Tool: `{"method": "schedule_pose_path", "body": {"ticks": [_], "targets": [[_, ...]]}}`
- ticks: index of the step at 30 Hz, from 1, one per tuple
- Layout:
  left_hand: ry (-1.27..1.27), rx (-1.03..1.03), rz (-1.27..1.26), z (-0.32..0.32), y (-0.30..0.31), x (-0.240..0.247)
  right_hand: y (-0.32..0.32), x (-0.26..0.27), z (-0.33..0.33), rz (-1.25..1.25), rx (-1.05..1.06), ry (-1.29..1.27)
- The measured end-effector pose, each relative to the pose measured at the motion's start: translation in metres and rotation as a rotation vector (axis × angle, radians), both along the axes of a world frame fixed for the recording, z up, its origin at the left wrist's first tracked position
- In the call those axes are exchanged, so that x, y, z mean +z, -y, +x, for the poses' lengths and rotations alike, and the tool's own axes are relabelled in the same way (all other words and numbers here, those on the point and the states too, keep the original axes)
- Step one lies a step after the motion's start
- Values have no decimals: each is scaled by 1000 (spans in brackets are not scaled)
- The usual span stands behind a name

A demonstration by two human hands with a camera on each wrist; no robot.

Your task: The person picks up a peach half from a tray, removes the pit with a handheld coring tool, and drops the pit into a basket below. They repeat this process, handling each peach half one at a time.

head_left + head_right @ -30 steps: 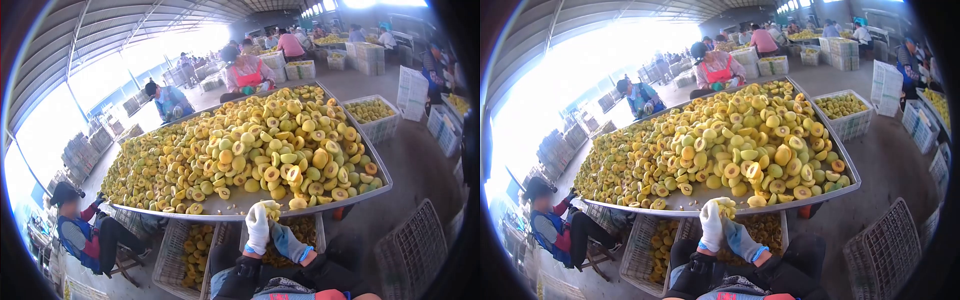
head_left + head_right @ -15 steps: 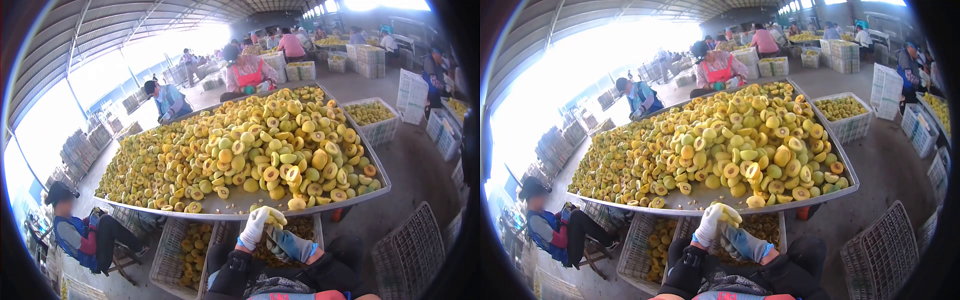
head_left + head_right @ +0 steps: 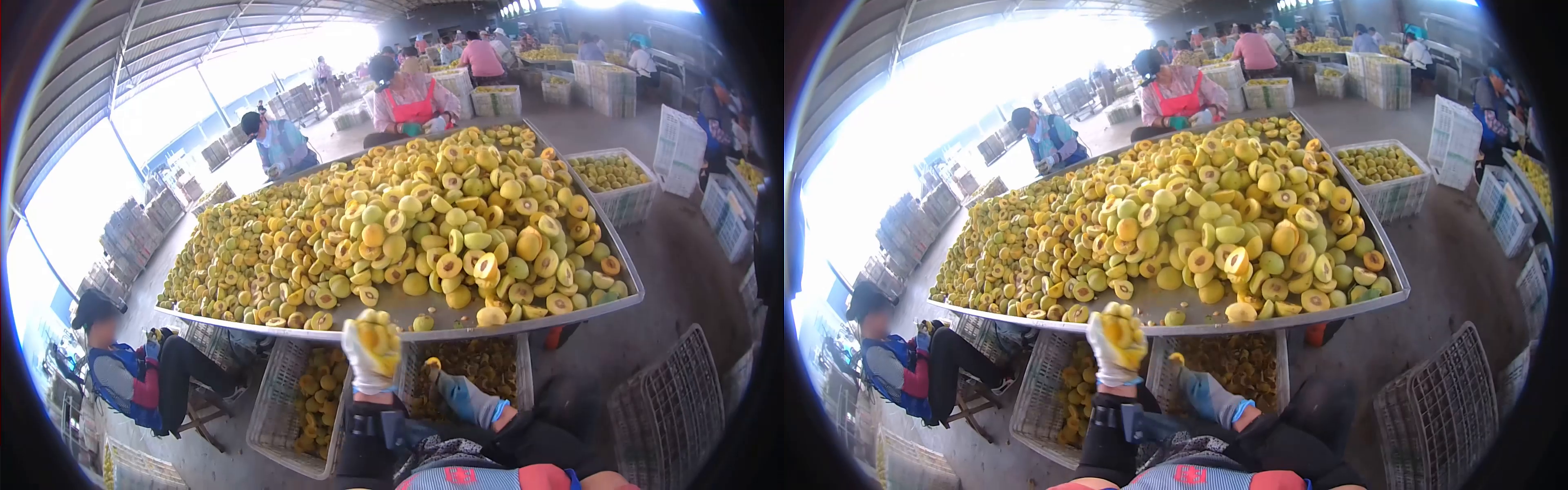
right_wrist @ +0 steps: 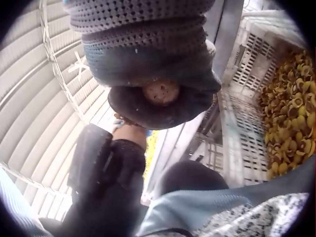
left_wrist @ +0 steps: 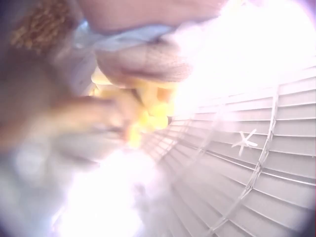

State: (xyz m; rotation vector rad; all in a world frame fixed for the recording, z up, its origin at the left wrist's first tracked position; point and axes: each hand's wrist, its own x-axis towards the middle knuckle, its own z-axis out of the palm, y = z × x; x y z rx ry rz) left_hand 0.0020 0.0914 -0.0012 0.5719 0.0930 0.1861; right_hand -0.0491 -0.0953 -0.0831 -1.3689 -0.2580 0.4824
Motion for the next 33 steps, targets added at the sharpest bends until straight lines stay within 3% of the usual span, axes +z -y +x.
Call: {"method": "schedule_pose_path", "body": {"ticks": [2, 3, 4, 6, 7, 10, 12, 14, 16, 17, 20, 21, 24, 25, 26, 29, 31, 32, 33], "targets": [[3, 401, 290, -16, -28, 15, 18, 58, -2, -48, 113, -504], [-133, 524, 503, -13, -78, -10, 24, 41, 7, 158, 262, -776], [-261, 638, 721, -8, -125, -32, 21, 40, 4, 184, 267, -757], [-625, 958, 1419, -11, -145, -25, 18, 41, 3, 230, 270, -701], [-546, 1139, 1687, -3, -148, -22, 15, 42, 4, 222, 263, -723], [-322, 716, 1455, 40, -118, -4, 7, 48, 8, 117, 129, -693], [-367, 539, 1662, 91, -109, -19, 6, 45, 14, 101, 90, -641], [-523, 388, 1674, 105, -63, 3, 6, 48, 14, 97, 63, -631], [-698, 175, 1893, 121, -49, -7, 5, 49, 14, 78, 30, -568], [-741, 239, 2048, 133, -47, -25, 5, 48, 14, 79, 10, -541], [-620, 74, 2140, 141, -48, -25, 5, 55, 12, 80, -38, -403], [-561, 131, 2177, 146, -51, -36, 5, 58, 12, 82, -52, -344], [-335, -19, 1587, 125, -46, -23, -6, 7, 26, 17, -119, -16], [-204, -97, 1091, 130, -49, -37, -7, 1, 28, 110, -154, 4], [-171, -83, 969, 126, -48, -46, -9, -5, 31, 202, -189, 24], [-84, -89, 615, 71, 2, 3, -3, 18, 34, 508, -209, -41], [-141, -133, 435, 40, 32, 30, 1, 31, 35, 330, -271, 111], [-40, -137, 501, 38, 35, 14, 2, 36, 35, 244, -297, 181], [-96, -151, 399, 33, 44, 17, 2, 37, 37, 172, -306, 253]]}}
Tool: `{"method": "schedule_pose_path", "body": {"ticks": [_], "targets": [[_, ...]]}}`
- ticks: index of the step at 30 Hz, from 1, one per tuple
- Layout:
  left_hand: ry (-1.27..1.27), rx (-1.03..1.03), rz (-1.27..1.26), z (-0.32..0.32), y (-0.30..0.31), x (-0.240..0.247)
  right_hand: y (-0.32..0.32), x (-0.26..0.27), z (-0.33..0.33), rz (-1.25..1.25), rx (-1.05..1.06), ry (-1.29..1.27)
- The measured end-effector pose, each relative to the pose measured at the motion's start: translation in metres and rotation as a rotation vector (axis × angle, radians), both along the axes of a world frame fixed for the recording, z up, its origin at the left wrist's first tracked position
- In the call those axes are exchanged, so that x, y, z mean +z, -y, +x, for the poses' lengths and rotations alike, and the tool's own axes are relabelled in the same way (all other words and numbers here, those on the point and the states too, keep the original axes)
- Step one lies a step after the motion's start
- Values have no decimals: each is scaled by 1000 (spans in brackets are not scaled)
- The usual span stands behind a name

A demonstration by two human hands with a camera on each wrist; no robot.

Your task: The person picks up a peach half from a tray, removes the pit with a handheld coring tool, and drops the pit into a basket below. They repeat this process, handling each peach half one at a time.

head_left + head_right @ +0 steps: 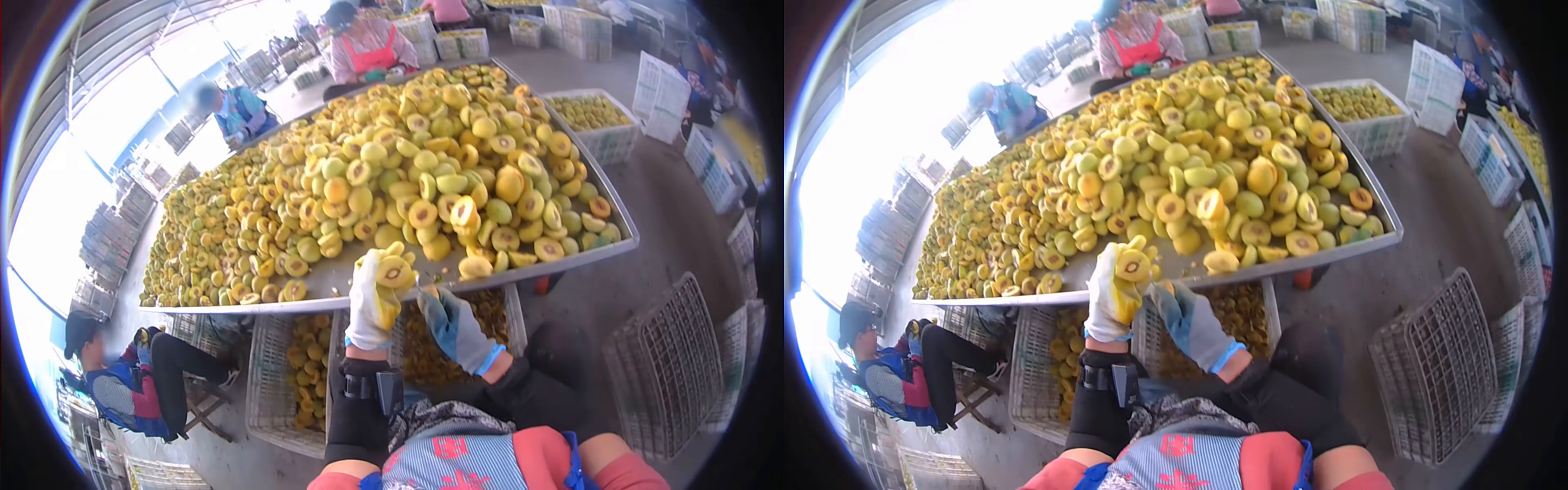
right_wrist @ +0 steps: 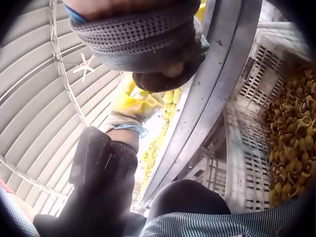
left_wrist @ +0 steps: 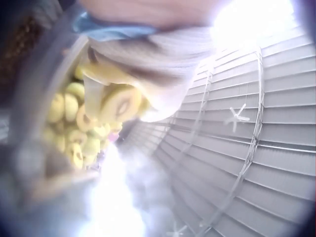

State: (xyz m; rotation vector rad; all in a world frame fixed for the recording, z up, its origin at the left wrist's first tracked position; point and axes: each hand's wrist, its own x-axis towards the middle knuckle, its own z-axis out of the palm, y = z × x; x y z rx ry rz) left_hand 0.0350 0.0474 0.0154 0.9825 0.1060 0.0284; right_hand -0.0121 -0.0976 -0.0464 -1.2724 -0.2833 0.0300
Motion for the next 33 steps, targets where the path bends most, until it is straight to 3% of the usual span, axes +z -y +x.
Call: {"method": "schedule_pose_path", "body": {"ticks": [1, 2, 4, 9, 13, 18, 20, 23, 24, 27, 28, 33], "targets": [[-55, 6, -96, -5, 8, 4, 1, 2, 2, -79, -21, 68], [86, -34, 67, -7, 10, -8, 3, 6, 2, -158, -59, 74], [-6, -75, -48, -14, 18, -6, 7, 19, 1, -310, -129, 99], [81, -1, -72, -23, 39, 2, 8, 22, -4, -322, -178, 83], [172, -38, 143, -23, 39, -5, 9, 20, -4, -421, -155, 25], [275, 30, 511, -34, 42, 0, -2, -11, -5, -101, -33, -7], [100, 30, 323, -29, 37, -13, -5, -17, -3, -11, 10, 51], [-1, 116, 53, -29, 46, -3, -5, -6, -10, -124, -34, 70], [-23, 128, 73, -29, 47, 1, -5, -8, -11, -190, -16, 28], [-45, 137, 174, -31, 46, 6, -6, -18, -7, -79, 167, -181], [-36, 143, 196, -33, 46, 6, -3, -8, -13, 60, 215, -170], [-29, 164, 227, -34, 52, -2, 1, -18, -15, -72, 210, -70]]}}
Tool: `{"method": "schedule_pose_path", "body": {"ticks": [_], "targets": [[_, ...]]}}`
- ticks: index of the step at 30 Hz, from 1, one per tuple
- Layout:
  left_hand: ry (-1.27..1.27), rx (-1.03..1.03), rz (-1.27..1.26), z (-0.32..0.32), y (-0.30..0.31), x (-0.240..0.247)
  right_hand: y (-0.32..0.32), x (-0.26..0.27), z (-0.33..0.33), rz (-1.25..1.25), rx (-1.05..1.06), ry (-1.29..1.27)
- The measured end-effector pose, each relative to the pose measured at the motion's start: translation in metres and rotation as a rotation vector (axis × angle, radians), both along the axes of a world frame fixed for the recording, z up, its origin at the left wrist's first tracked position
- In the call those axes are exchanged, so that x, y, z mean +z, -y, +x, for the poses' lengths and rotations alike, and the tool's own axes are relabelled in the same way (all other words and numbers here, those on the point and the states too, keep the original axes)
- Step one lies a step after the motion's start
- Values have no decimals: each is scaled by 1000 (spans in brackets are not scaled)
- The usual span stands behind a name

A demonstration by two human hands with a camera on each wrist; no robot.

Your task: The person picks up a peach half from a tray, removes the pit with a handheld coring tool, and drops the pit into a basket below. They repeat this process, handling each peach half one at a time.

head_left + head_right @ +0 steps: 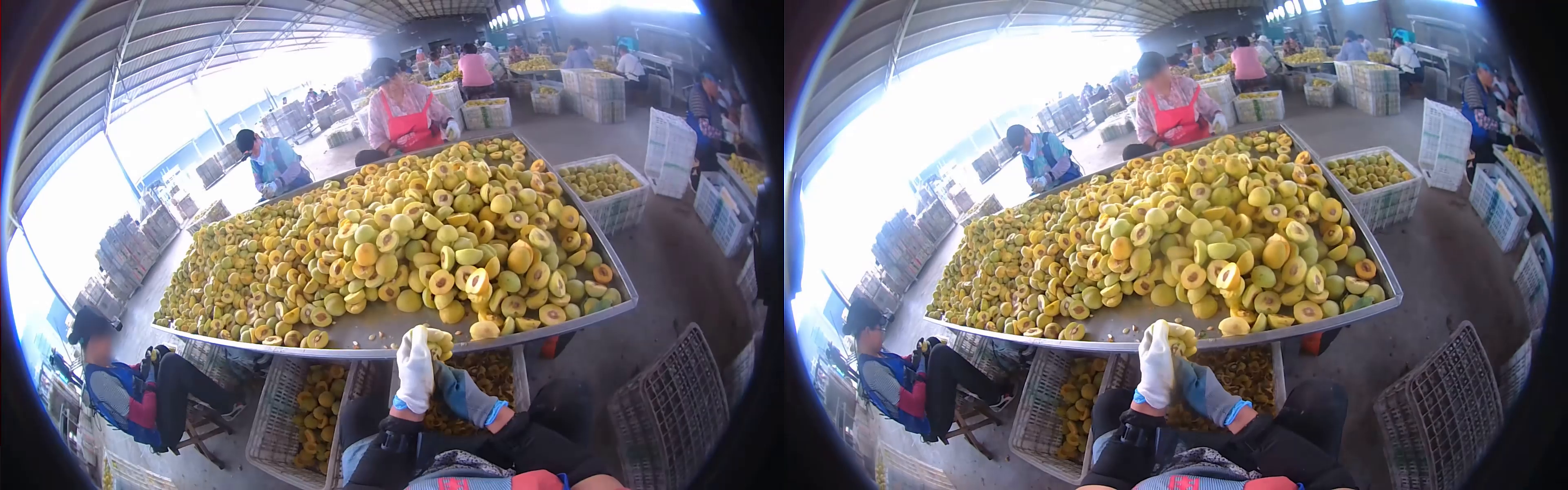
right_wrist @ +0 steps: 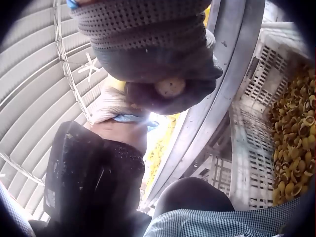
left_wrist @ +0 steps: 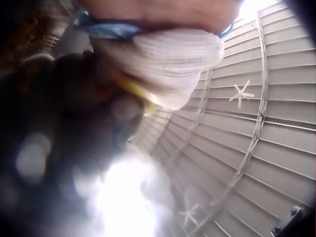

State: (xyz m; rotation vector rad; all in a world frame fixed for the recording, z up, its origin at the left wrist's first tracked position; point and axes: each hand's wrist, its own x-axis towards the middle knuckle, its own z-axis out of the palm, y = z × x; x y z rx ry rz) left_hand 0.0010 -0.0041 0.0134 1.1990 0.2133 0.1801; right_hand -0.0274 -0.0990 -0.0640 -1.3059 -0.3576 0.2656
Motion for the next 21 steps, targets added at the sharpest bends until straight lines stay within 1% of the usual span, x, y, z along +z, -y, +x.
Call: {"method": "schedule_pose_path", "body": {"ticks": [2, 4, 6, 9, 10, 12, 15, 16, 18, 20, 21], "targets": [[7, -9, -15, 1, 4, -2, 6, -5, 2, -92, -20, 101], [-5, -53, 10, 1, 3, -3, 14, 6, 1, -199, -31, 191], [-26, -139, 73, 3, -2, -1, 22, 11, 4, -277, 51, 113], [-86, -162, 189, 3, 0, 3, 29, 25, 3, -351, 132, -1], [-55, -167, 208, 3, -1, 0, 30, 30, 1, -368, 153, -38], [5, -179, 244, 5, -2, -7, 32, 35, 0, -201, 235, -283], [27, -160, 190, 2, 7, -5, 39, 40, 0, 51, 348, -644], [42, -171, 218, 2, 7, -8, 40, 41, 0, 138, 384, -763], [73, -194, 274, 4, 6, -16, 20, 19, -1, -32, 23, -172], [-24, -250, 258, 4, 3, -16, 19, 8, -3, -127, -34, -131], [-71, -278, 250, 4, 1, -15, 31, 40, -10, -136, 90, -385]]}}
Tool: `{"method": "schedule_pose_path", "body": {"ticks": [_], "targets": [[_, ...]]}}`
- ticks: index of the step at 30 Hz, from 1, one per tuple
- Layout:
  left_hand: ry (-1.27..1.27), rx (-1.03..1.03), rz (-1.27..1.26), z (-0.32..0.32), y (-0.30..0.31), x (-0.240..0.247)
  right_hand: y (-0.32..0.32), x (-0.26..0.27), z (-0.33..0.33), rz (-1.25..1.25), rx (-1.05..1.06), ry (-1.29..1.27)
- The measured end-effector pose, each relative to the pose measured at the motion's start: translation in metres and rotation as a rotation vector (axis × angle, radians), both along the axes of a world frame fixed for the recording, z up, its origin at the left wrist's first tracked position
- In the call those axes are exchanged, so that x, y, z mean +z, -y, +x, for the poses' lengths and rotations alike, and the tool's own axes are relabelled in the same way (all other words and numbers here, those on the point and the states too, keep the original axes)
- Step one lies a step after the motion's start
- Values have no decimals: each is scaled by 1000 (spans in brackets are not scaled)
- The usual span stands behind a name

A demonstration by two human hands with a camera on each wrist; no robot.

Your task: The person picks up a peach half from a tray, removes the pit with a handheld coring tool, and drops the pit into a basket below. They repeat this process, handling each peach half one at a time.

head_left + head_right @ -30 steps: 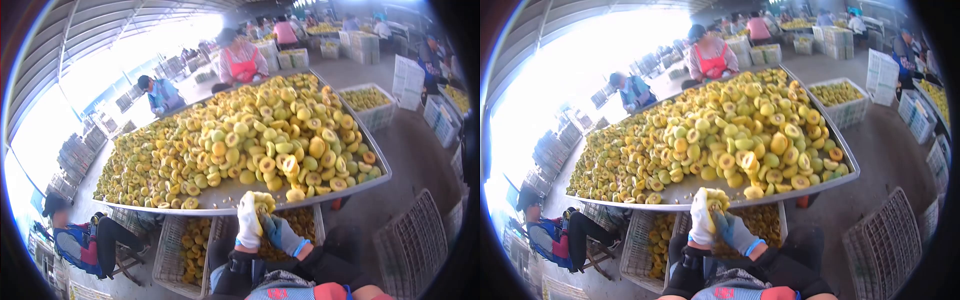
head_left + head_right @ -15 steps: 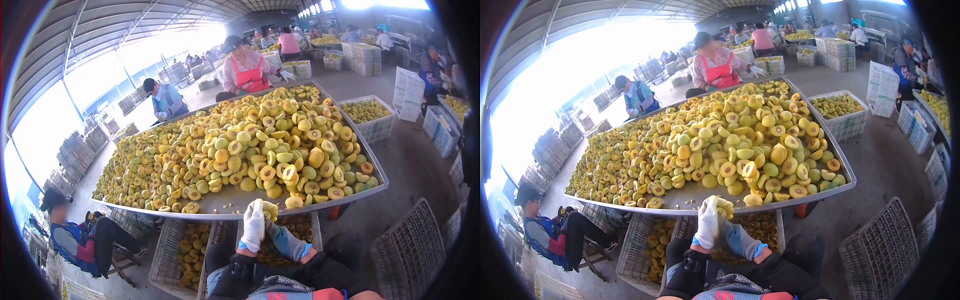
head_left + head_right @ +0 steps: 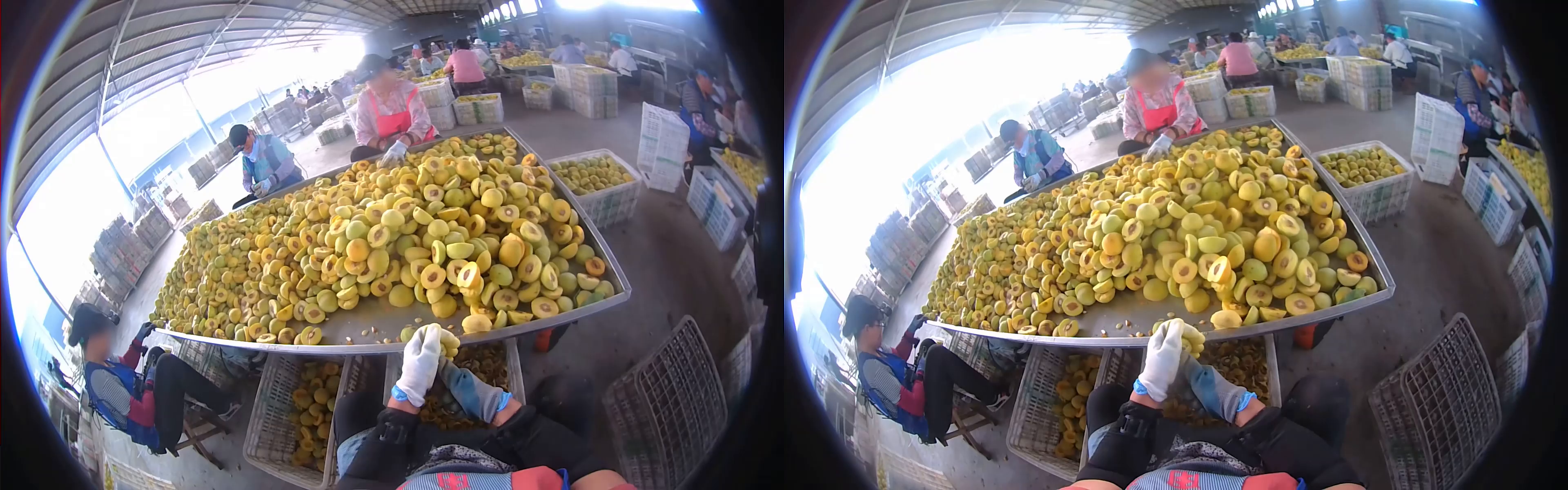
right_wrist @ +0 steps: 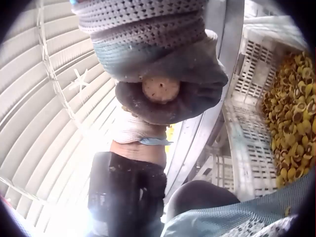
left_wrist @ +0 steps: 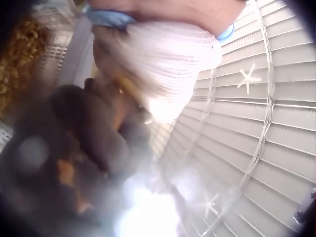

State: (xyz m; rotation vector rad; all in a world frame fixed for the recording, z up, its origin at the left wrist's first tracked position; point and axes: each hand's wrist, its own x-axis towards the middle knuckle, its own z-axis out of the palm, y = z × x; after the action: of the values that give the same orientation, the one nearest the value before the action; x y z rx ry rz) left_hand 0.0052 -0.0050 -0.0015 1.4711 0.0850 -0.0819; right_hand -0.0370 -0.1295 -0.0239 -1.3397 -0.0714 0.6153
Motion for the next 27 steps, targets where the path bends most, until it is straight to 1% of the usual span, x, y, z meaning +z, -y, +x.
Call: {"method": "schedule_pose_path", "body": {"ticks": [1, 4, 5, 7, 9, 10, 12, 13, 15, 16, 17, 19, 20, 21, 23, 24, 25, 27], "targets": [[-23, -22, -20, 1, -1, 2, 6, 17, -4, 1, 108, -263], [-59, -56, -64, 0, -1, 5, 9, 4, 0, 338, 304, -507], [-48, -49, -63, 0, 1, 5, 8, 4, -2, 234, 229, -436], [-54, -35, -101, -3, 4, 11, 4, 29, -11, 29, 81, -296], [-85, -18, -180, -6, 8, 27, 8, 29, -8, 178, 166, -381], [-60, -28, -276, -6, 5, 24, 11, 28, -7, 252, 207, -424], [-14, -48, -466, -5, 0, 14, 13, 18, -3, 355, 297, -365], [-37, -38, -514, -6, -1, 12, 13, 12, -2, 407, 343, -337], [-80, -18, -608, -7, -4, 13, 11, 9, 1, 307, 333, -321], [-86, 63, -539, -11, -4, 24, 9, 6, 2, 258, 329, -313], [-75, 20, -746, -1, -22, 2, 2, -7, 1, 188, 225, -35], [-12, 145, -910, 2, -48, 1, -17, -50, -12, 39, 13, 481], [51, 202, -958, 4, -66, 5, -11, -59, -10, -106, 184, 314], [120, 258, -1001, 3, -89, 6, -3, -52, -11, -268, 158, 364], [309, 573, -244, 2, -154, -14, 4, -35, -14, -582, 105, 479], [246, 724, -1, -5, -168, -2, -2, -49, -8, -595, -9, 552], [179, 869, 244, -10, -175, 9, -3, -50, -6, -651, -50, 549], [366, 858, 595, 7, -185, 4, -6, -47, 5, -761, -138, 549]]}}
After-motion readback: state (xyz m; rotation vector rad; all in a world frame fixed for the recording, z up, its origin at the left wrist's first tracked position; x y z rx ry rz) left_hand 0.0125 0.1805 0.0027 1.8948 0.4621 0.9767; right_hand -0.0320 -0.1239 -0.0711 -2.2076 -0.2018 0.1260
